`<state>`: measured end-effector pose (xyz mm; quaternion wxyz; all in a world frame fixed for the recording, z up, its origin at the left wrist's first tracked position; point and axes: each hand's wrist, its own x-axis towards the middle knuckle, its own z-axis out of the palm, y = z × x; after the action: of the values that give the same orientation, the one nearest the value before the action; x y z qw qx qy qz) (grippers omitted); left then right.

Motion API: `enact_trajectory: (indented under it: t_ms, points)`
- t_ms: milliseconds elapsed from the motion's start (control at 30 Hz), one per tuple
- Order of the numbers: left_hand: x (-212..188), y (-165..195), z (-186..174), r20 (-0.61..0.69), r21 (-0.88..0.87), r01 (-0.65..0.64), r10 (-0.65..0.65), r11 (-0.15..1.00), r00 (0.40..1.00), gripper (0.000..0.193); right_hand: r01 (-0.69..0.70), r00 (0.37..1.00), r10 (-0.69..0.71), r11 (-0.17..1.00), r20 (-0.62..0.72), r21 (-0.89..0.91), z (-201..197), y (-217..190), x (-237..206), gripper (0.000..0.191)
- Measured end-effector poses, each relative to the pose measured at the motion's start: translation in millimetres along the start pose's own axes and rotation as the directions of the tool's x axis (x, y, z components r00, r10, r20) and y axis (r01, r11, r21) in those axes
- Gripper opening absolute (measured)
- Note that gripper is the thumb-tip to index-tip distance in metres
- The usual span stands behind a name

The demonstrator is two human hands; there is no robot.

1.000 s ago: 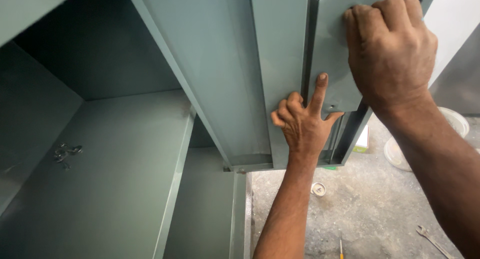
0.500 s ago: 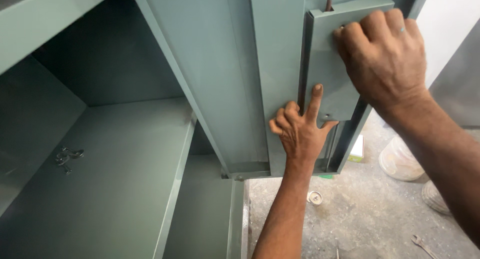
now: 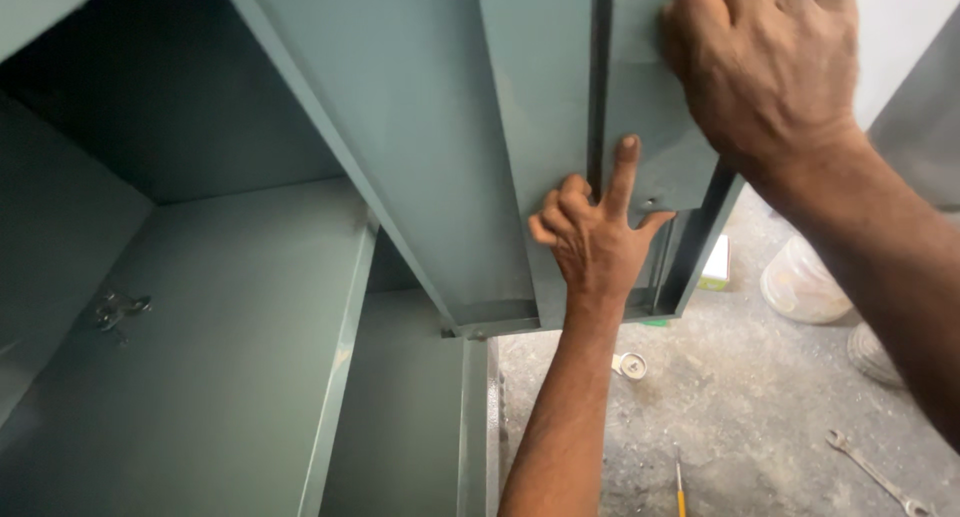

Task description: The person sits on the floor of a workshop fitting a lock mechanism into a metal locker door. They pick small screws and parts from containers on the floor, use a wrench to tighten the lock body inside the door, position a rectangular cover plate over the lock, and thread a screw by hand to secure the plate.

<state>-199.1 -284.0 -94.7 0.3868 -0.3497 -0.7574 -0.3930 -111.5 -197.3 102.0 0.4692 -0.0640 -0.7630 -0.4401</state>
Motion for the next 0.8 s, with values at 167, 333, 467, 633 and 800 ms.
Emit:
enact_trajectory:
  t_ms: [167,333,467,633,800]
  points:
    - [2,1,-3,0.001,0.014,-0.022,0.022,1.0,1.0,0.128,-0.114,0.993,0.117,0.988,-0.019,0.104,-2,-6,-5,0.023]
    - [8,2,-10,-0.031,0.027,-0.046,0.046,0.999,0.998,0.127,-0.328,0.944,0.294,0.872,0.147,0.363,-13,-29,-23,0.022]
    - [12,-1,-10,-0.06,-0.007,-0.063,0.063,0.998,0.996,0.125,-0.406,0.912,0.383,0.791,0.148,0.457,-21,-54,-46,0.019]
    - [8,-3,-5,-0.082,0.056,-0.072,0.076,0.996,0.994,0.124,-0.463,0.884,0.43,0.751,0.183,0.471,-26,-69,-61,0.019]
    - [13,-3,-8,-0.022,0.046,-0.055,0.056,0.997,0.998,0.126,-0.457,0.865,0.488,0.666,0.12,0.589,-21,-61,-34,0.024]
